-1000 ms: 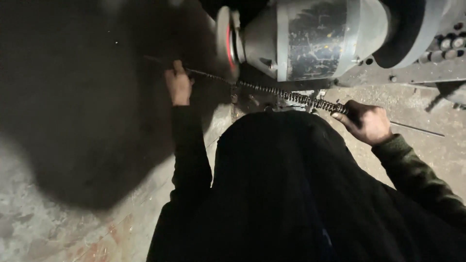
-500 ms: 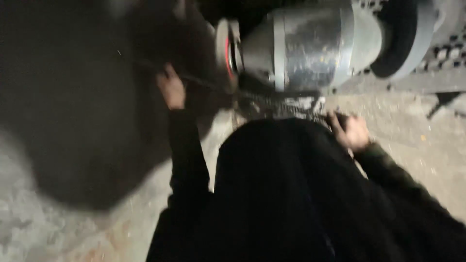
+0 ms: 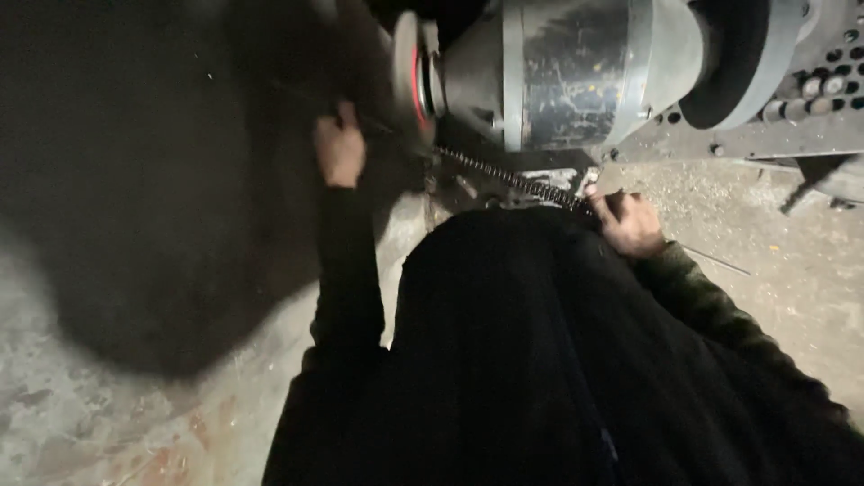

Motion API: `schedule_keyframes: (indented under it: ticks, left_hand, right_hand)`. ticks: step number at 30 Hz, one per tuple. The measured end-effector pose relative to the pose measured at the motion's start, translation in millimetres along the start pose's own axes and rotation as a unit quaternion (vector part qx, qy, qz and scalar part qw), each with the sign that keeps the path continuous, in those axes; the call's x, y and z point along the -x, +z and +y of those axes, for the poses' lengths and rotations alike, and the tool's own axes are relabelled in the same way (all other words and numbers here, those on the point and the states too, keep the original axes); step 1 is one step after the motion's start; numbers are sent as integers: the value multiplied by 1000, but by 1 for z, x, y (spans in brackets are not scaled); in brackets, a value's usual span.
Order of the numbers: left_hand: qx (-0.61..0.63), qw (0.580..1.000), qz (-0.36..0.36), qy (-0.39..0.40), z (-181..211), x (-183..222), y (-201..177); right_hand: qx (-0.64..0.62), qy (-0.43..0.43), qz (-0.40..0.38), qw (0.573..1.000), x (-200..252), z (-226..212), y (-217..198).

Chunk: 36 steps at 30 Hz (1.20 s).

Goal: The recorder uses a bench grinder to clean a long, coiled metal rod and then inspects an engine cylinder head.

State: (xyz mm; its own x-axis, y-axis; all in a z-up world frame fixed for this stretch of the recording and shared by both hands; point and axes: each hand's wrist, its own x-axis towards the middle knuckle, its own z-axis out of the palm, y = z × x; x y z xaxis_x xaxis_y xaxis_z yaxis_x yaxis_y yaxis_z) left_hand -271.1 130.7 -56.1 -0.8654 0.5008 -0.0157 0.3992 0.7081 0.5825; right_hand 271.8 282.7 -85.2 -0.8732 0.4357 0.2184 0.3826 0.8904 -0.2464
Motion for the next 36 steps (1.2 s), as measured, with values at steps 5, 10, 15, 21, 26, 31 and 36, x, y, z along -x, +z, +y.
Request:
schedule_keyframes:
  ticks: [5, 10, 15, 21, 26, 31, 36]
  left_hand:
    - [40, 999, -4, 5, 17, 30, 8]
    - [65, 997, -31, -26, 10, 34, -6]
    - [-11, 996, -8, 83, 27, 21, 1]
    - [-31, 994, -106, 3, 49, 61, -38]
    - [94, 985, 15, 143, 21, 78, -24]
    - [42, 966, 18, 256, -28, 55, 27]
    - [494, 863, -62, -87, 51, 19, -26]
  right_hand:
    - [82, -91, 75, 990, -25, -15, -28]
    - [-160, 175, -248, 939, -15, 8, 4]
    - [165, -30, 189, 968, -27, 6, -18]
    - [-213, 294, -106, 926, -26, -33, -48]
    - [-240, 302, -22, 922, -17, -50, -68]
    - [-149, 124, 133, 972, 2, -23, -42]
    - [-225, 302, 13, 926, -41, -39, -79]
